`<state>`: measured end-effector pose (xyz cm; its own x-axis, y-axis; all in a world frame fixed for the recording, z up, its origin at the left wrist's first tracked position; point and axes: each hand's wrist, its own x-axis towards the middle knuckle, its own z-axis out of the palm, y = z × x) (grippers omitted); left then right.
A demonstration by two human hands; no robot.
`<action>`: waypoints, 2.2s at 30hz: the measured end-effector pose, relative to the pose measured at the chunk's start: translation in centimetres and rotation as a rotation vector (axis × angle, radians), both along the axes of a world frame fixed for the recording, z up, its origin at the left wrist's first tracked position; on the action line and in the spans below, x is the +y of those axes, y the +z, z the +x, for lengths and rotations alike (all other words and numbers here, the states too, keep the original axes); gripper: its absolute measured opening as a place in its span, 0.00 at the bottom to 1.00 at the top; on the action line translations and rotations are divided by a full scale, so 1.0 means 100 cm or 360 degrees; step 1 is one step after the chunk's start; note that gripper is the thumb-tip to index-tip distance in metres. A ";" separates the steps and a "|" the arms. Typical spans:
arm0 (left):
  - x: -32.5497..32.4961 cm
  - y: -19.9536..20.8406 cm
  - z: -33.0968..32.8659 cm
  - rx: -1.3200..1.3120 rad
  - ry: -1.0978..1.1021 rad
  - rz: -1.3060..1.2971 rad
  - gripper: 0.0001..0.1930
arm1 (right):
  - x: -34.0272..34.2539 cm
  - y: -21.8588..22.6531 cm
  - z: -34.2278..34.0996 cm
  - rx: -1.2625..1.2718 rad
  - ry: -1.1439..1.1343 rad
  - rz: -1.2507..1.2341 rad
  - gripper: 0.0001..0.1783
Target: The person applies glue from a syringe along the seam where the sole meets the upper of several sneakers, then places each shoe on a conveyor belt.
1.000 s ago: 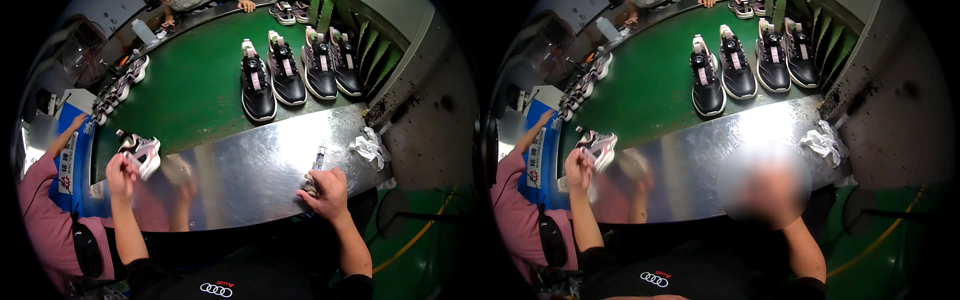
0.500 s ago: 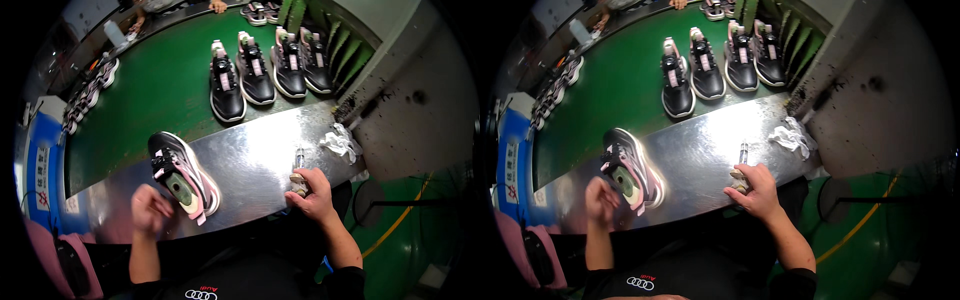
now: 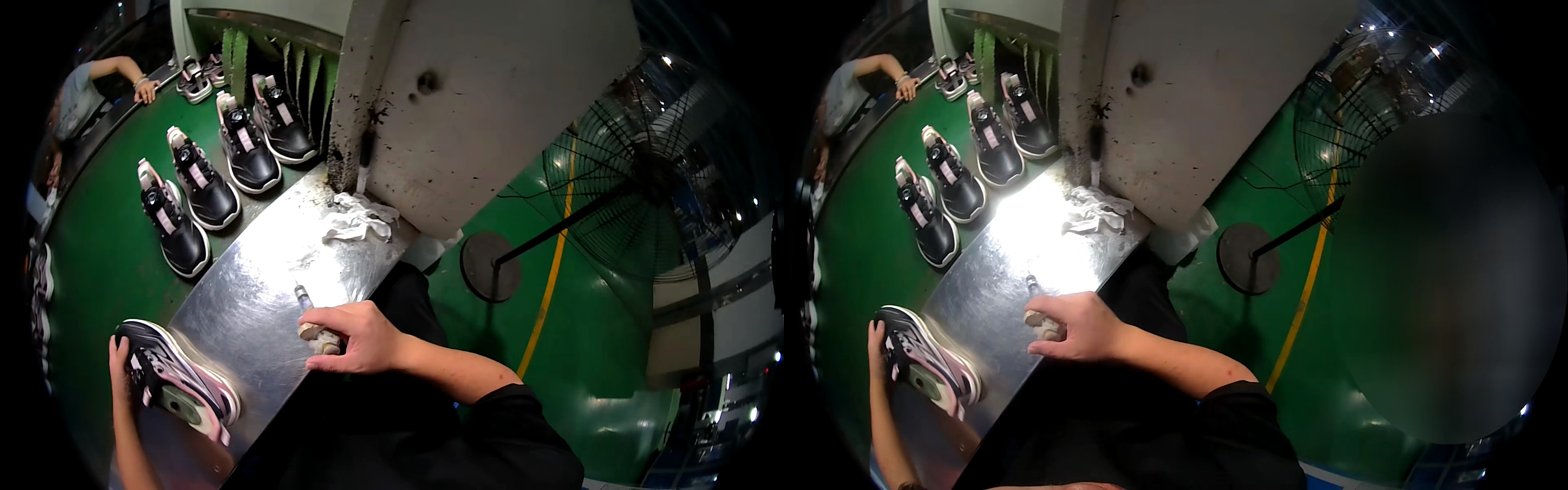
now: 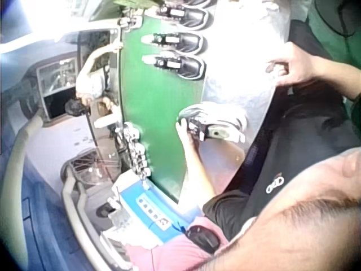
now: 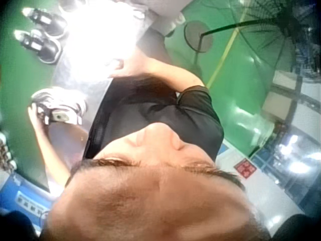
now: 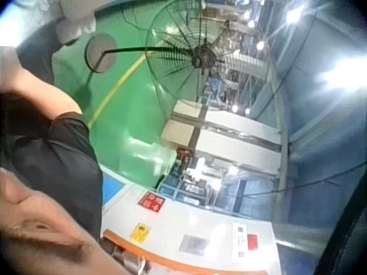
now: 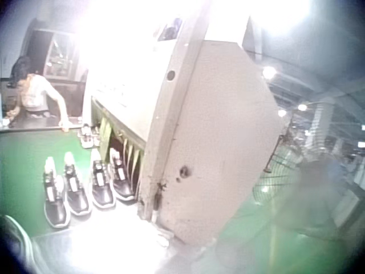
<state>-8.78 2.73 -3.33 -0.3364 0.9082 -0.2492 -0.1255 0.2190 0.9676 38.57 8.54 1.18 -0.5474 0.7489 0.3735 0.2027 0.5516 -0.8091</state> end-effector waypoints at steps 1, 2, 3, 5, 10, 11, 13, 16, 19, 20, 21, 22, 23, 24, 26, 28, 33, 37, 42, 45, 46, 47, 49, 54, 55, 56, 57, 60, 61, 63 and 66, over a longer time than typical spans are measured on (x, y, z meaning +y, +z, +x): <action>0.001 0.020 0.035 -0.0082 0.0079 0.0074 0.22 | -0.002 0.002 0.003 0.0053 0.0027 -0.0092 0.24; 0.004 0.038 0.060 -0.0154 0.0162 0.0135 0.25 | -0.001 0.002 0.008 0.0100 0.0050 -0.0168 0.24; 0.002 0.043 0.061 -0.0149 -0.0045 0.0267 0.28 | -0.001 0.004 0.010 0.0147 0.0089 -0.0233 0.25; 0.000 0.054 0.089 -0.0120 0.0006 0.0485 0.28 | 0.001 0.005 0.005 0.0209 0.0164 -0.0418 0.26; -0.044 0.076 0.098 -0.0388 0.0053 0.0798 0.32 | 0.011 0.030 -0.037 0.0294 0.0453 -0.0758 0.29; -0.044 0.069 0.110 -0.0780 0.0256 0.0814 0.31 | 0.010 0.034 -0.039 0.0349 0.0491 -0.0757 0.29; -0.036 0.048 0.101 -0.1023 0.0194 0.0648 0.28 | 0.008 0.029 -0.033 0.0568 0.0537 -0.0951 0.30; -0.021 0.060 0.116 -0.0800 0.0132 0.0725 0.28 | 0.006 0.035 -0.051 0.0899 0.0688 -0.1020 0.33; -0.026 0.055 0.108 -0.0618 0.0211 0.0906 0.27 | 0.012 0.045 -0.071 0.1013 0.0861 -0.1070 0.33; -0.028 0.052 0.108 -0.0602 0.0192 0.0975 0.27 | 0.011 0.048 -0.077 0.1018 0.0926 -0.1081 0.33; -0.032 0.056 0.110 -0.0646 0.0202 0.0973 0.29 | 0.010 0.050 -0.083 0.1033 0.0982 -0.1087 0.33; -0.034 0.056 0.110 -0.0701 0.0168 0.1005 0.30 | 0.008 0.054 -0.088 0.1028 0.1040 -0.1109 0.33; -0.039 0.056 0.110 -0.0693 0.0117 0.0966 0.31 | 0.006 0.059 -0.091 0.1016 0.1090 -0.1128 0.33; -0.043 0.056 0.111 -0.0683 0.0061 0.0925 0.31 | 0.005 0.063 -0.095 0.1007 0.1136 -0.1145 0.34; -0.043 0.049 0.111 -0.0461 0.0008 0.0905 0.34 | 0.005 0.067 -0.104 0.1089 0.1253 -0.1152 0.34; -0.042 0.049 0.113 -0.0426 -0.0117 0.0986 0.33 | 0.006 0.068 -0.113 0.1171 0.1375 -0.1190 0.34; -0.040 0.048 0.113 -0.0296 -0.0264 0.1209 0.33 | 0.004 0.073 -0.127 0.1130 0.1422 -0.1243 0.36; -0.043 0.054 0.116 -0.0242 -0.0305 0.1203 0.33 | 0.001 0.072 -0.132 0.1045 0.1423 -0.1220 0.35; -0.045 0.056 0.120 -0.0356 -0.0358 0.1290 0.30 | 0.000 0.074 -0.147 0.0893 0.1452 -0.0930 0.32; -0.046 0.056 0.117 -0.0232 -0.0364 0.1284 0.31 | -0.002 0.074 -0.149 0.0875 0.1450 -0.0947 0.32; -0.046 0.055 0.116 -0.0178 -0.0371 0.1279 0.32 | -0.002 0.075 -0.149 0.0869 0.1447 -0.0943 0.32; -0.047 0.055 0.116 -0.0186 -0.0356 0.1269 0.32 | -0.002 0.075 -0.149 0.0857 0.1434 -0.0930 0.32; -0.047 0.055 0.116 -0.0202 -0.0330 0.1255 0.32 | -0.003 0.078 -0.149 0.0833 0.1408 -0.0898 0.31; -0.047 0.055 0.116 -0.0230 -0.0248 0.1212 0.32 | -0.001 0.079 -0.147 0.0791 0.1400 -0.0893 0.30; -0.047 0.056 0.116 -0.0240 -0.0240 0.1205 0.32 | -0.001 0.079 -0.145 0.0788 0.1392 -0.0904 0.30; -0.047 0.055 0.116 -0.0232 -0.0230 0.1210 0.32 | 0.000 0.077 -0.145 0.0798 0.1407 -0.0892 0.30; -0.047 0.053 0.115 -0.0225 -0.0219 0.1215 0.32 | 0.002 0.074 -0.146 0.0808 0.1422 -0.0880 0.30; -0.046 0.052 0.113 -0.0218 -0.0198 0.1209 0.32 | 0.000 0.069 -0.137 0.0914 0.1387 -0.1140 0.33; -0.046 0.052 0.113 -0.0214 -0.0190 0.1202 0.32 | -0.001 0.068 -0.134 0.0966 0.1363 -0.1277 0.34; -0.047 0.052 0.111 -0.0249 -0.0172 0.1148 0.33 | -0.001 0.065 -0.132 0.0975 0.1350 -0.1270 0.34; -0.044 0.047 0.108 -0.0280 -0.0148 0.1152 0.33 | 0.000 0.057 -0.130 0.0996 0.1343 -0.1255 0.33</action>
<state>1.99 -1.62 1.33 -0.2606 0.8882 0.3784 -0.3034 -0.4475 0.8412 25.54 8.51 6.83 -0.8466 0.3958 0.3558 -0.4945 -0.3379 -0.8008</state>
